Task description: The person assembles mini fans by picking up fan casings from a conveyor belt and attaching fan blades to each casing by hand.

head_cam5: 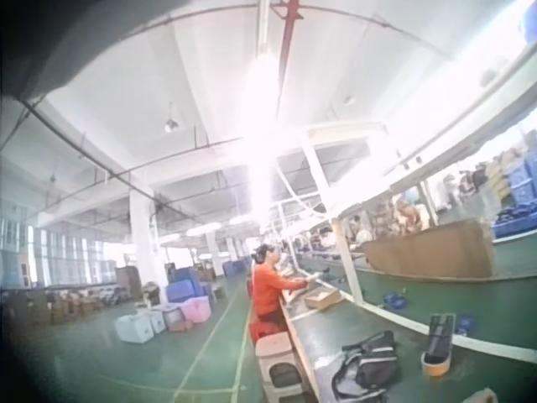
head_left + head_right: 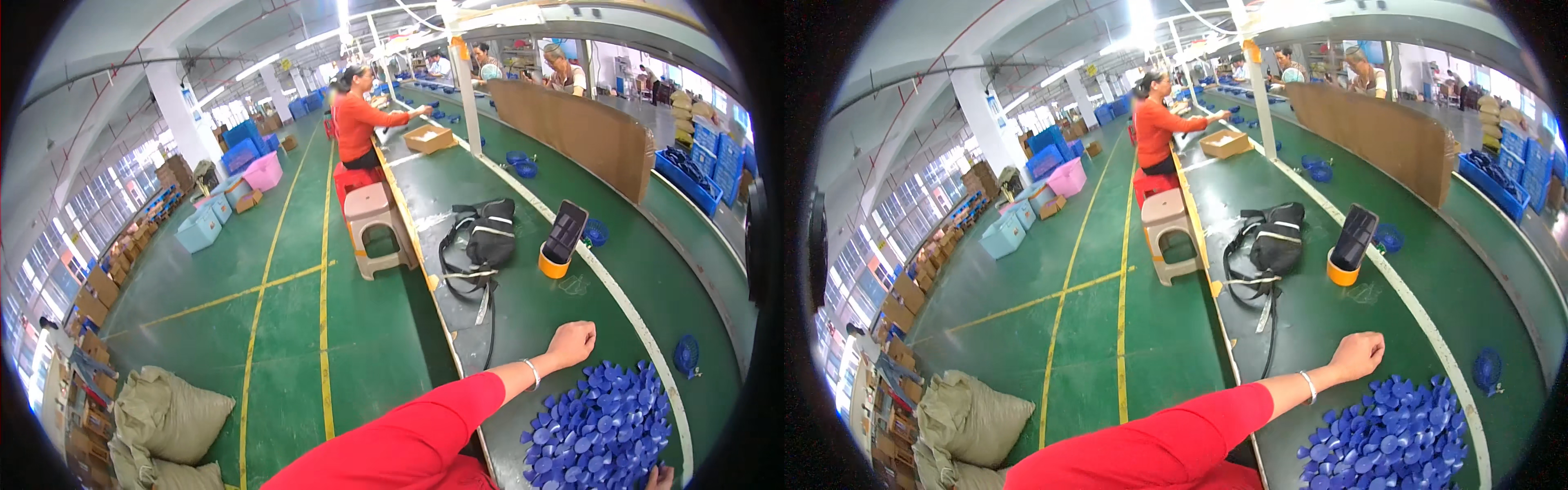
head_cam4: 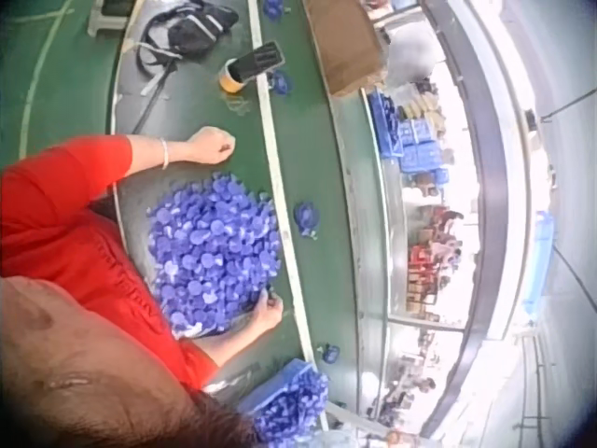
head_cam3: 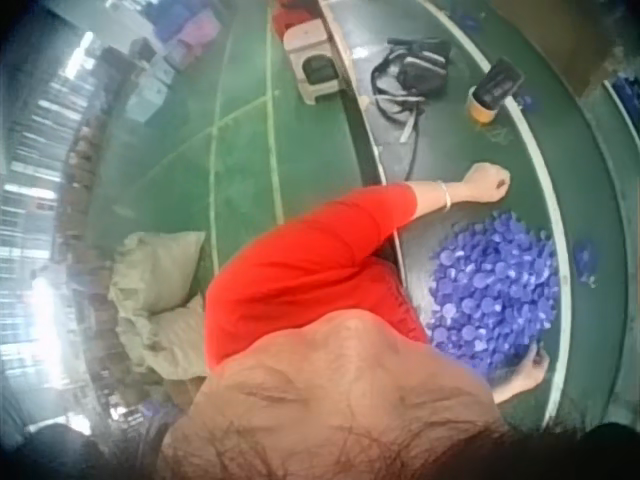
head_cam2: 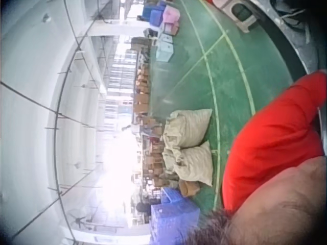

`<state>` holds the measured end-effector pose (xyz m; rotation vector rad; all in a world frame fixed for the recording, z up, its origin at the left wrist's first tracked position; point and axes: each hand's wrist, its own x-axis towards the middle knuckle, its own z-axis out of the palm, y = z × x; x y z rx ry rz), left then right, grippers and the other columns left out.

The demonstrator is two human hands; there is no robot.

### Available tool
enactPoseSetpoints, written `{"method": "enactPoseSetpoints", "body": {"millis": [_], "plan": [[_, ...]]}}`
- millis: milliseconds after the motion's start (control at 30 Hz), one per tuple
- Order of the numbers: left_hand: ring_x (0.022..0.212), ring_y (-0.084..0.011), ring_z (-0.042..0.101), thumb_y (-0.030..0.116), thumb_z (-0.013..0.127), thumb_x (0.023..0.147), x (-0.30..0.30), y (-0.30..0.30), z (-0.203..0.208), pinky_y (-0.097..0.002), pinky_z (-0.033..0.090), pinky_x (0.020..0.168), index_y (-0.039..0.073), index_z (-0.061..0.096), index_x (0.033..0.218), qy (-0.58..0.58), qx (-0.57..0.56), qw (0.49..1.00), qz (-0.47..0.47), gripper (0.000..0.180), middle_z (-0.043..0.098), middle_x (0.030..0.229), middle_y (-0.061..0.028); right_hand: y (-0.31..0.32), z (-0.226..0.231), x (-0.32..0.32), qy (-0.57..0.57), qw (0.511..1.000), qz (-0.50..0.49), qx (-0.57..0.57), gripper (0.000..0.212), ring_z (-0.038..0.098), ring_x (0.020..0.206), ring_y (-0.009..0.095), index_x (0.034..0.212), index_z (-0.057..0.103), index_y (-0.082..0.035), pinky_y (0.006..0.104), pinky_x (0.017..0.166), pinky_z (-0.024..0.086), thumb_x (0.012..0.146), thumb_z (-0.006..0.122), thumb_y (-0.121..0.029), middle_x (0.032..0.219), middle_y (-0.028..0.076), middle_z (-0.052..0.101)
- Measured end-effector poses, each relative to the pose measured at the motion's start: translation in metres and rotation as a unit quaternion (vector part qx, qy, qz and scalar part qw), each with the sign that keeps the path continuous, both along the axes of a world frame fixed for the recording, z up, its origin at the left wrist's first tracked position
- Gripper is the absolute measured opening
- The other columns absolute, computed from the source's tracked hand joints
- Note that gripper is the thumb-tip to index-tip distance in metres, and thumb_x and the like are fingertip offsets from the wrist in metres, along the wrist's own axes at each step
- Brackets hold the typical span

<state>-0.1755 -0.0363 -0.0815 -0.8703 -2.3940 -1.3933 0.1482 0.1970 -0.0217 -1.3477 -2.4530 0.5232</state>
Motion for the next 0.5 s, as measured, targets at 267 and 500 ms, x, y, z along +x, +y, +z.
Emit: {"method": "enactPoseSetpoints", "body": {"millis": [267,500], "plan": [[0.074,-0.0339,0.060,0.016,0.052,0.078,0.000,0.002,-0.009,-0.0426,0.049,0.064,0.009,0.062,0.076,0.012,-0.043,0.999,0.025,0.012,0.062,0.079,-0.0143,0.049,-0.069,0.029,0.038,0.979,0.148,0.137,0.020,0.056,0.067,0.027,0.083,0.059,0.003,0.0358,0.060,0.046,0.068,0.062,-0.009,0.074,0.012,0.055],[0.062,-0.0212,0.064,0.019,0.061,0.079,-0.022,0.052,0.002,-0.0341,0.050,0.059,0.007,0.065,0.076,-0.062,-0.041,0.997,0.014,0.013,0.064,0.067,-0.0089,0.011,-0.027,-0.001,0.069,0.997,0.014,0.022,0.031,0.058,0.073,0.028,0.086,0.062,-0.002,0.0371,0.068,0.047,0.061,0.069,-0.019,0.079,0.013,0.058]]}}
